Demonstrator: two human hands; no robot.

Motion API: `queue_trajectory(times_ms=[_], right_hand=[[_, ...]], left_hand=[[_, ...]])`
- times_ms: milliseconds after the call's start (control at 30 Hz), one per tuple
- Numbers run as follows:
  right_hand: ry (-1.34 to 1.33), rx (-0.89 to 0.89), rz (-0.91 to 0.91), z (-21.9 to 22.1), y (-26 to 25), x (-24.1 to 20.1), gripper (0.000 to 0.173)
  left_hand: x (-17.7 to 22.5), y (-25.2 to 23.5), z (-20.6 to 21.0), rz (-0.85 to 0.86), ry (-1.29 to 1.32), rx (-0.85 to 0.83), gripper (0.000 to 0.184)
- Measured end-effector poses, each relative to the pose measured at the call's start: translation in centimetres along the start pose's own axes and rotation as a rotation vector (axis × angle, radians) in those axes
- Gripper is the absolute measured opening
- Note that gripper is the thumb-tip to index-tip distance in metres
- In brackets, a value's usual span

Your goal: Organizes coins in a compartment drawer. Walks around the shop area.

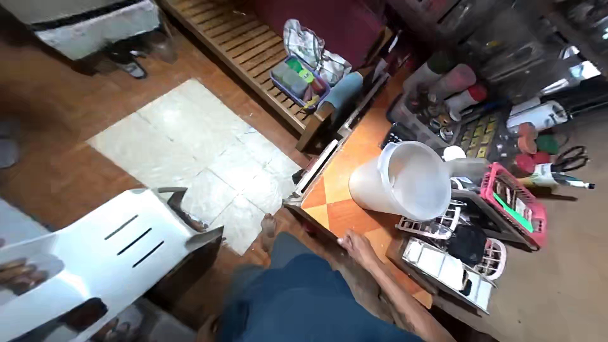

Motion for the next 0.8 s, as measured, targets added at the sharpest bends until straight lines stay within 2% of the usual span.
queue_trajectory(times_ms=[67,167,267,367,433,467,500,533,567,600,700,800], right_hand=[[-0.097,0.015,-0.11,-1.8,-2.0,-4.9,0.038],[-0.063,0.239,-0.205,-5.7,-7.1,-11.8,0.037],[-0.019,0.474,-0.092,-10.5,-13.6,-15.0,0.036],[-0.12,0.662,0.086,-14.3,-19.7,-14.3,0.042],[-0.209,0.738,0.229,-16.9,-21.7,-13.9,0.046],[-0.233,0.623,0.325,-19.0,-21.8,-14.2,0.05],[-0.25,0.345,0.444,-21.9,-21.9,-14.8,0.057],[-0.261,0.743,0.372,-20.1,-24.2,-13.4,0.05],[-0.259,0.921,0.34,-19.3,-26.3,-12.3,0.05],[-0.24,0.942,0.339,-19.3,-27.7,-11.5,0.053],[-0.18,0.856,0.396,-20.7,-29.5,-11.3,0.06],[-0.18,0.817,0.475,-22.4,-30.2,-11.3,0.062]], left_hand=[[3.9,-3.3,-3.9,0.053,0.002,0.073,0.035],[8.5,-9.9,-10.8,0.177,-0.026,0.109,0.032],[16.9,-16.1,-16.6,0.155,-0.133,0.085,0.033],[28.1,-21.6,-19.2,0.235,-0.261,-0.019,0.034],[35.1,-25.6,-18.3,0.33,-0.305,-0.147,0.034],[38.4,-27.5,-17.4,0.375,-0.318,-0.22,0.034],[41.6,-29.2,-16.3,0.421,-0.337,-0.293,0.034],[44.6,-30.8,-15.3,0.471,-0.37,-0.359,0.033],[47.5,-32.3,-14.2,0.513,-0.411,-0.424,0.033],[50.1,-33.3,-13.1,0.537,-0.455,-0.498,0.034],[58.0,-35.0,-10.8,0.582,-0.508,-0.698,0.036],[64.5,-36.9,-8.9,0.612,-0.545,-0.804,0.036]])
Point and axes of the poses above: each hand's wrist, its own y-axis away from the middle knuckle, its own z-axis out of the palm, x = y × z, the point moved 2 cm from there along -y, towards the middle knuckle, and after that the axes turned 3 degrees about z, right-handed, at the moved point
